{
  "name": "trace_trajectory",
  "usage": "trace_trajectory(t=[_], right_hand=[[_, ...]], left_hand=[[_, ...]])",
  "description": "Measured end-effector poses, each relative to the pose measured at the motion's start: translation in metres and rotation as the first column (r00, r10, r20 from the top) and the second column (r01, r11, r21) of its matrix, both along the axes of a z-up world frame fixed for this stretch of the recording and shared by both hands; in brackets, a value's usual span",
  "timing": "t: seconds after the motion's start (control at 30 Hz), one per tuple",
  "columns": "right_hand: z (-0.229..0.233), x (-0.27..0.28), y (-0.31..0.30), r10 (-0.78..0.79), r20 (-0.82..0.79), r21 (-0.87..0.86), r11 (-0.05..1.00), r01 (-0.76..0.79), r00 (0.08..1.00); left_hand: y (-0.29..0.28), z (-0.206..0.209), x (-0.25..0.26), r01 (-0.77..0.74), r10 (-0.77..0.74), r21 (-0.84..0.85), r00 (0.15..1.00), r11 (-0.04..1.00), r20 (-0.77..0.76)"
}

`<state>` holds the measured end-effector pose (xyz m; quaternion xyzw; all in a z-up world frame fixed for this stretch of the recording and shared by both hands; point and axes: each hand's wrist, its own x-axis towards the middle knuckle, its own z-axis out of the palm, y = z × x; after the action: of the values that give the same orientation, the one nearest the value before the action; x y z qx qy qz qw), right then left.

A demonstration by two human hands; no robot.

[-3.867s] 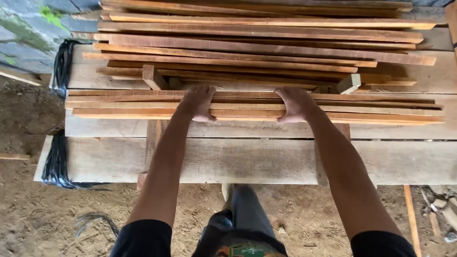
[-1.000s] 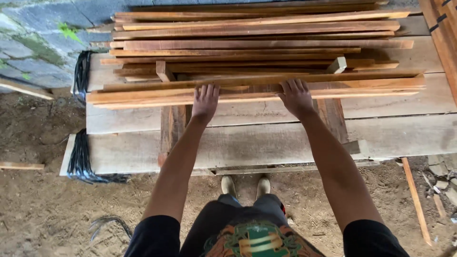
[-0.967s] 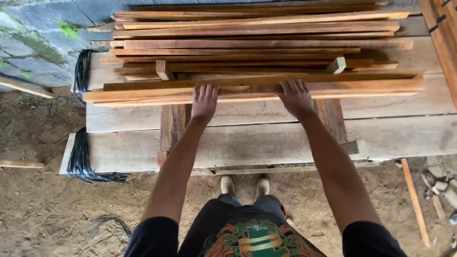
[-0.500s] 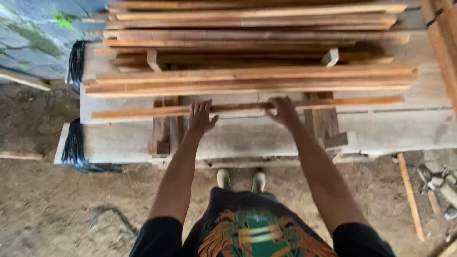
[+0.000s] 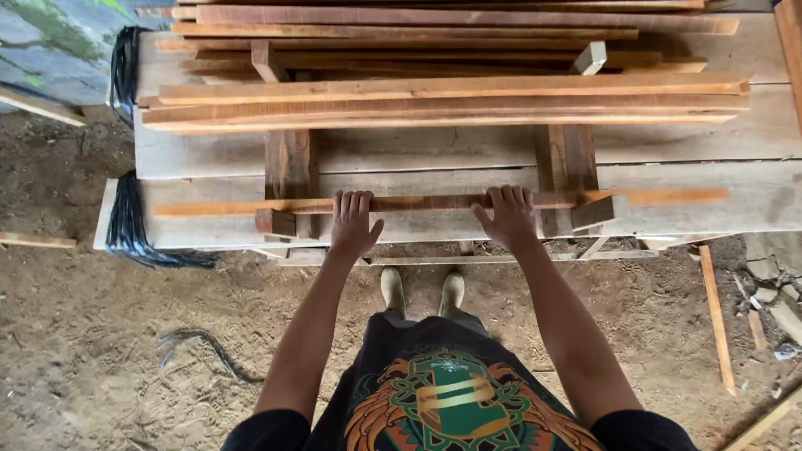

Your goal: Sorting and arranging thin wooden slats on a workbench in a woodworking shop.

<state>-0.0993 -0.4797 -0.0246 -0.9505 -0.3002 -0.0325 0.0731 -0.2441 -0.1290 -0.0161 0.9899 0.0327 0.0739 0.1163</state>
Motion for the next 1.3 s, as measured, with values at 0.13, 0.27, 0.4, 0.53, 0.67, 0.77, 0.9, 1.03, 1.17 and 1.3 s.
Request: trace_trajectory(t=[0.13,0.27,0.4,0.53,0.67,0.77,0.9,1.03,1.17,1.3], right_hand=[[-0.009,0.006,-0.005,0.004,0.006,0.039,0.999,-0.004,1.0],[-0.029,0.018,-0.005,-0.006,0.038,0.002,1.0,0.006,0.999],[-0.081,0.037,0.015,0.168,0.261,-0.155,0.979,-0.13,0.951],[-0.028,-0.007,0.096,0.183,0.011,-0.209,0.962,-0.176,0.983],[0.017,-0.014,0.084,0.173,-0.167,0.001,0.985,-0.175,0.971],[-0.06,0.023,0.013,0.23,0.065,-0.132,0.967,-0.22,0.971],[-0.08,0.071,-0.089,0.255,0.186,-0.232,0.95,-0.209,0.949],[-0.056,0.061,-0.067,-0.293,-0.298,-0.109,0.956,0.272,0.909],[-0.051,0.052,-0.054,-0.338,-0.083,-0.078,0.94,0.332,0.938],[-0.042,0.076,-0.046,-0.394,-0.243,-0.215,0.913,0.347,0.886]], left_hand=[[-0.001,-0.024,0.01,-0.029,0.029,-0.02,1.0,0.999,-0.003],[0.009,-0.065,0.022,-0.038,0.033,0.038,0.994,0.999,0.105],[-0.02,-0.028,0.048,-0.084,0.047,-0.104,0.949,0.991,-0.312],[-0.088,-0.077,0.091,0.154,-0.139,0.021,0.935,0.988,-0.326],[-0.073,-0.047,0.083,0.173,-0.192,-0.086,0.927,0.981,-0.323],[-0.027,-0.068,0.061,0.25,-0.25,0.015,0.961,0.968,0.121],[0.036,-0.028,-0.001,-0.062,0.032,0.101,0.96,0.993,0.278],[0.046,-0.059,0.018,-0.173,0.143,0.094,0.954,0.98,0.263],[0.033,-0.059,0.023,-0.303,0.277,0.081,0.932,0.95,0.236],[0.032,-0.045,0.029,-0.34,0.342,0.079,0.94,0.937,-0.01]])
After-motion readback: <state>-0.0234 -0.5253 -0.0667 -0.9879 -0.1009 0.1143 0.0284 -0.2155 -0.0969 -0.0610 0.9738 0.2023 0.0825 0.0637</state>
